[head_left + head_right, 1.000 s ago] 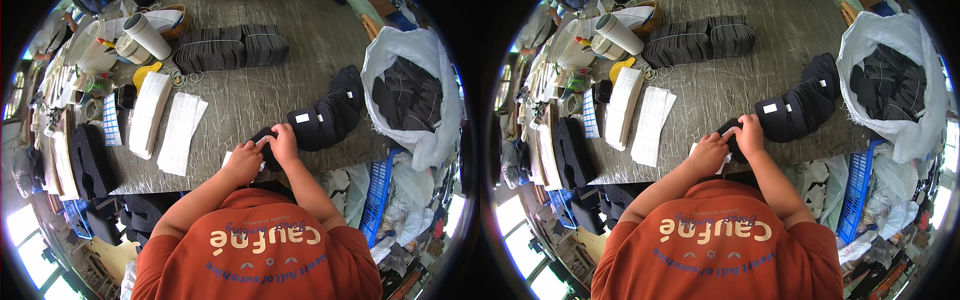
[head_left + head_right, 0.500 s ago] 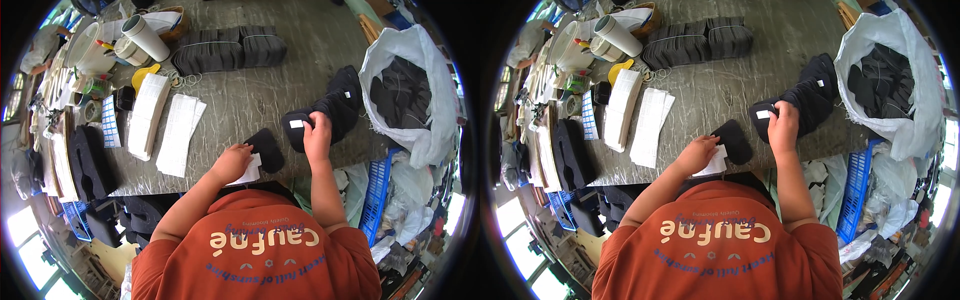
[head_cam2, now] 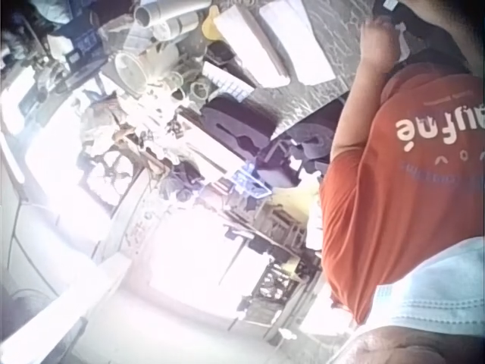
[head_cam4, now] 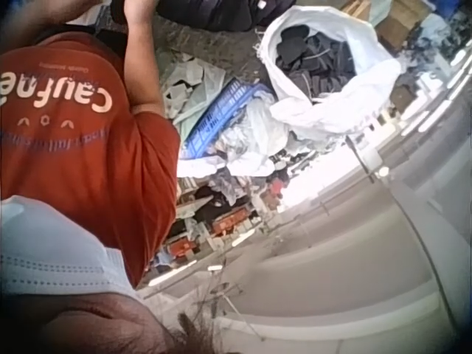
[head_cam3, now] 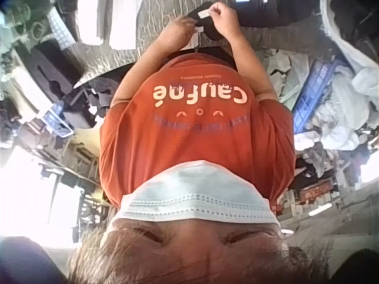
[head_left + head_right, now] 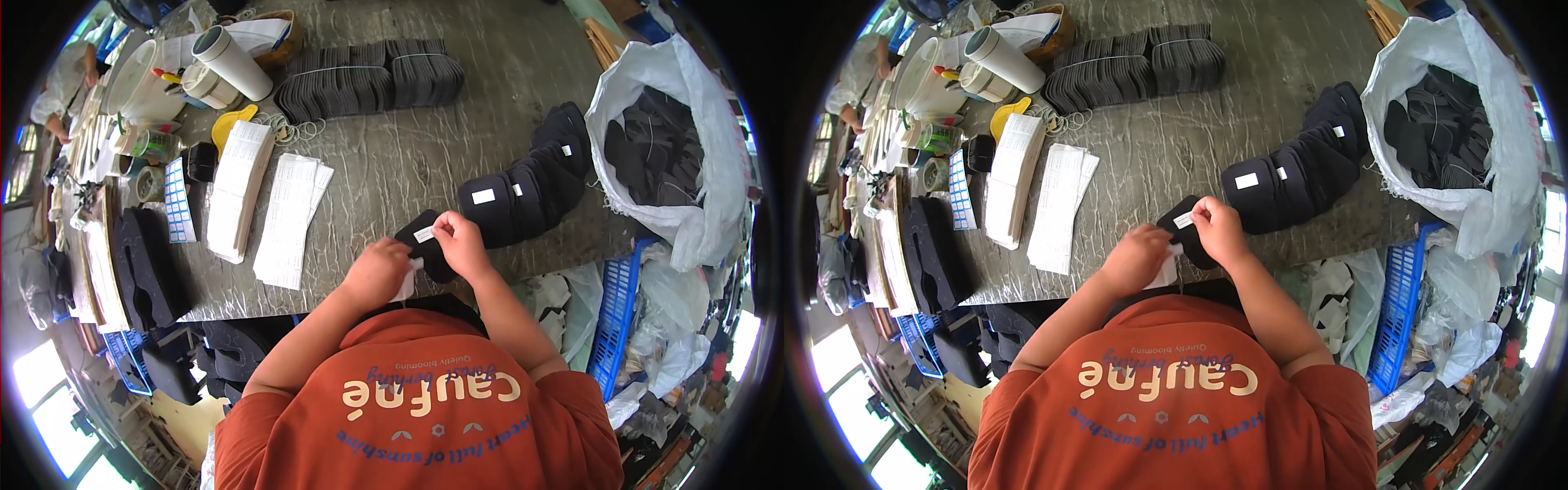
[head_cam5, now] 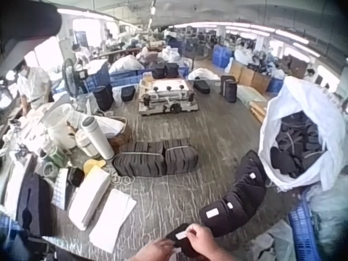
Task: Sorting and applying labels to black shoe components at a factory work table.
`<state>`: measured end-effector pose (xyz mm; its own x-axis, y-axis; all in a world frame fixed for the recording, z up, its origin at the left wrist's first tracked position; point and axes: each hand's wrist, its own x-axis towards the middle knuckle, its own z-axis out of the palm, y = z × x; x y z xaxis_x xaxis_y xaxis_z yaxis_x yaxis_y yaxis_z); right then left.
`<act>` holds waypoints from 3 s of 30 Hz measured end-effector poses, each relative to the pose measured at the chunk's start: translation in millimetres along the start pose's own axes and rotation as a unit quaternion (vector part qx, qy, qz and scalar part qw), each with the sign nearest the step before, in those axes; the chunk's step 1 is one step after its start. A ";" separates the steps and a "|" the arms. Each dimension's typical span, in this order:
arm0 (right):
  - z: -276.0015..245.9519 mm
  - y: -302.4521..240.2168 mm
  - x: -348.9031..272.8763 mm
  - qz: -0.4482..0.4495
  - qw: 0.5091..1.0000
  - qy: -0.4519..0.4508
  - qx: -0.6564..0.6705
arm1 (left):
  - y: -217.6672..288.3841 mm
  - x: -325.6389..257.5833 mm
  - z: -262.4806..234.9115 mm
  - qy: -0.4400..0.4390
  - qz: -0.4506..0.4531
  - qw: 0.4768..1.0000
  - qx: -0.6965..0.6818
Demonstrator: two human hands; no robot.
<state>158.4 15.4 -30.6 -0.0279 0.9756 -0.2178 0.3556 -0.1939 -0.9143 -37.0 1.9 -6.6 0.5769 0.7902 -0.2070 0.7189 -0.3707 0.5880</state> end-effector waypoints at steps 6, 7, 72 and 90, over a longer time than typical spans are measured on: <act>7.4 16.2 7.0 0.004 0.998 0.004 -0.056 | 1.3 -3.0 15.5 -0.015 0.068 0.997 0.025; 7.6 17.2 6.3 0.005 0.998 0.003 -0.057 | 1.0 -3.1 15.1 -0.024 0.074 0.996 0.033; -395.5 66.5 112.5 0.212 0.815 0.437 -0.317 | -96.5 46.3 -13.4 0.224 -0.216 0.949 -0.040; -536.0 31.3 221.0 0.108 0.622 0.320 -0.707 | -101.7 -24.5 -8.5 0.259 -0.299 0.918 0.032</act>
<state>664.1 280.1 75.7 0.3791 0.8715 0.3112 0.7650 -0.4844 0.4244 -127.6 24.4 -54.7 -0.1784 0.9816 -0.0678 0.8781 0.1899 0.4392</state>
